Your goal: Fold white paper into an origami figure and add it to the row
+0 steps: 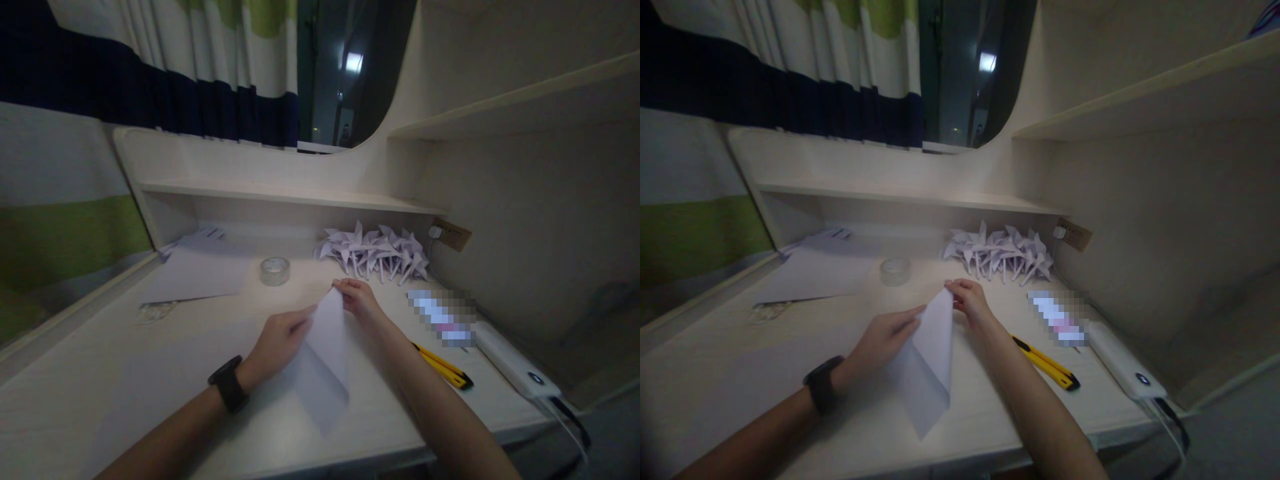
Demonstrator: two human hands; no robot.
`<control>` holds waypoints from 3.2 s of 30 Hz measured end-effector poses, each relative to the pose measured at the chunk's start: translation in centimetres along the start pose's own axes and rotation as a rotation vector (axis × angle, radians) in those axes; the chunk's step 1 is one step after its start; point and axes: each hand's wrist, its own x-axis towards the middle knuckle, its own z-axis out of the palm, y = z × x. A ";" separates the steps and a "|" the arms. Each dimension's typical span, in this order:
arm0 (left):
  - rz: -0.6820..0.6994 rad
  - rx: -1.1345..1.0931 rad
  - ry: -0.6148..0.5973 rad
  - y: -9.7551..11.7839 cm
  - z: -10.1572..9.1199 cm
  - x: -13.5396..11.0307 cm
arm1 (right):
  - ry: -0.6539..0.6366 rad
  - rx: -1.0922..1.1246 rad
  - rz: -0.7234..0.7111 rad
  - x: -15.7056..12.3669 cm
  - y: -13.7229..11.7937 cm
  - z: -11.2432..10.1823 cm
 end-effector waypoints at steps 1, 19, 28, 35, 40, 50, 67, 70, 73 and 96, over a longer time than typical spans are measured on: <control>0.004 0.001 -0.003 0.1 0.0 0.0 | 0.008 -0.017 -0.004 0.0 -0.1 -0.1; -0.163 -0.038 0.263 3.6 -2.8 6.7 | -0.187 -0.334 -0.298 1.8 -5.8 4.4; -0.037 -0.047 0.476 4.0 -3.6 8.9 | -0.188 -0.444 -0.562 2.8 -9.6 5.9; 0.165 0.059 0.532 4.0 -3.1 7.9 | -0.176 -0.382 -0.526 2.1 -10.0 5.8; 0.243 0.095 0.521 3.7 -2.9 7.9 | -0.158 -0.391 -0.523 2.0 -10.1 5.8; 0.177 0.118 0.471 3.7 -2.9 7.7 | -0.071 -0.431 -0.529 2.0 -10.4 5.9; 0.117 0.068 0.486 4.1 -2.9 7.7 | -0.084 -0.465 -0.525 2.2 -10.1 5.8; 0.095 0.050 0.488 4.1 -2.9 7.7 | -0.077 -0.453 -0.524 2.4 -10.1 5.8; 0.061 0.031 0.490 4.0 -2.8 7.7 | -0.062 -0.463 -0.519 2.5 -10.0 5.7; 0.070 0.026 0.481 3.7 -2.6 7.7 | -0.031 -0.437 -0.497 2.6 -9.8 5.8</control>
